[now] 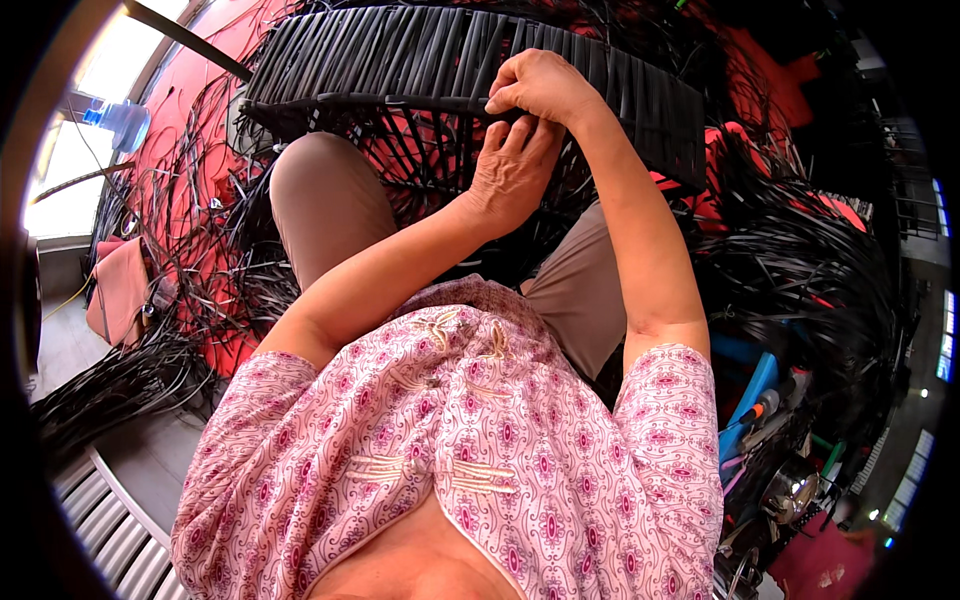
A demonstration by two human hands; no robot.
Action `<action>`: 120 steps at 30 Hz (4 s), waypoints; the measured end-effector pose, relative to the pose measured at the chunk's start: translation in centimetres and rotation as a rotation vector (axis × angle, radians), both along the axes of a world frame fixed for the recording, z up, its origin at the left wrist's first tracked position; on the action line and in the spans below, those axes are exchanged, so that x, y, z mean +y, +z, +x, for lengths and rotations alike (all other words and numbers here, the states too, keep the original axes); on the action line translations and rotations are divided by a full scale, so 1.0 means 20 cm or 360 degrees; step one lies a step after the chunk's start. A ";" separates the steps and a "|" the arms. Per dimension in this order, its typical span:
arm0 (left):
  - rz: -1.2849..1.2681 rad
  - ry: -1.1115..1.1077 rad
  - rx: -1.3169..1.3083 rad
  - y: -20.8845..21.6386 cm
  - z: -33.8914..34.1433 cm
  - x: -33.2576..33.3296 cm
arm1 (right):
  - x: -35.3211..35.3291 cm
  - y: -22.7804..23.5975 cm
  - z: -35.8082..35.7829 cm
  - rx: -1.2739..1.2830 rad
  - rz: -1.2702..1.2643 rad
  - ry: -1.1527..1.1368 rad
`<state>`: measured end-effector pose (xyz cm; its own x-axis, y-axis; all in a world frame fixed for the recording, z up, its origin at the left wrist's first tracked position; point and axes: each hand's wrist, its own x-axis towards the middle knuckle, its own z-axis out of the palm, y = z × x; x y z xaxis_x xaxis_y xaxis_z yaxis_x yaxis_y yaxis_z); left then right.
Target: The person weaves black synthetic strips through the frame of a piece of furniture by hand, pulling the strips tight and positioning them along the edges.
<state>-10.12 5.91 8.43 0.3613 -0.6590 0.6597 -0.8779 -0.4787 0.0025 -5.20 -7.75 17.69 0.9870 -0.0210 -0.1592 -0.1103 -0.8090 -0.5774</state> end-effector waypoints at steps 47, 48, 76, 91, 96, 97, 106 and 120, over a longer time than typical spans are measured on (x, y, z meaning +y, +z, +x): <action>0.0159 -0.0450 0.0630 0.26 0.53 0.19 | -0.13 -0.26 -0.67 -0.0995 -0.1024 -0.0639; 0.0125 -0.0477 0.0568 0.26 0.55 0.19 | -0.13 -0.26 -0.67 -0.1017 -0.1002 -0.0633; 0.0718 -0.0717 0.0615 0.36 0.69 0.00 | -0.15 -0.36 -0.67 -0.1398 -0.0828 -0.0717; 0.0493 -0.0881 0.1249 0.30 0.86 0.02 | 0.13 -0.22 -0.20 -0.1300 -0.0074 -0.0362; -0.0262 -0.0588 0.1298 0.28 0.95 0.30 | 0.07 -0.20 -0.18 -0.0909 -0.0178 -0.0338; -0.0321 -0.0608 0.1355 0.28 0.95 0.38 | 0.07 -0.18 -0.17 -0.0851 -0.0144 -0.0310; 0.0117 -0.0608 0.0658 0.24 0.80 0.52 | 0.03 -0.15 -0.13 -0.0752 -0.0079 -0.0089; 0.0278 -0.0632 0.0399 0.33 0.73 0.41 | 0.06 -0.20 -0.12 -0.0772 0.0114 -0.0283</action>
<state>4.50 14.03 14.96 0.1932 -0.8708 0.4522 -0.9752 -0.1195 0.1864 -7.58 -6.47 13.74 0.9297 -0.2012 0.3085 0.0512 -0.7587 -0.6494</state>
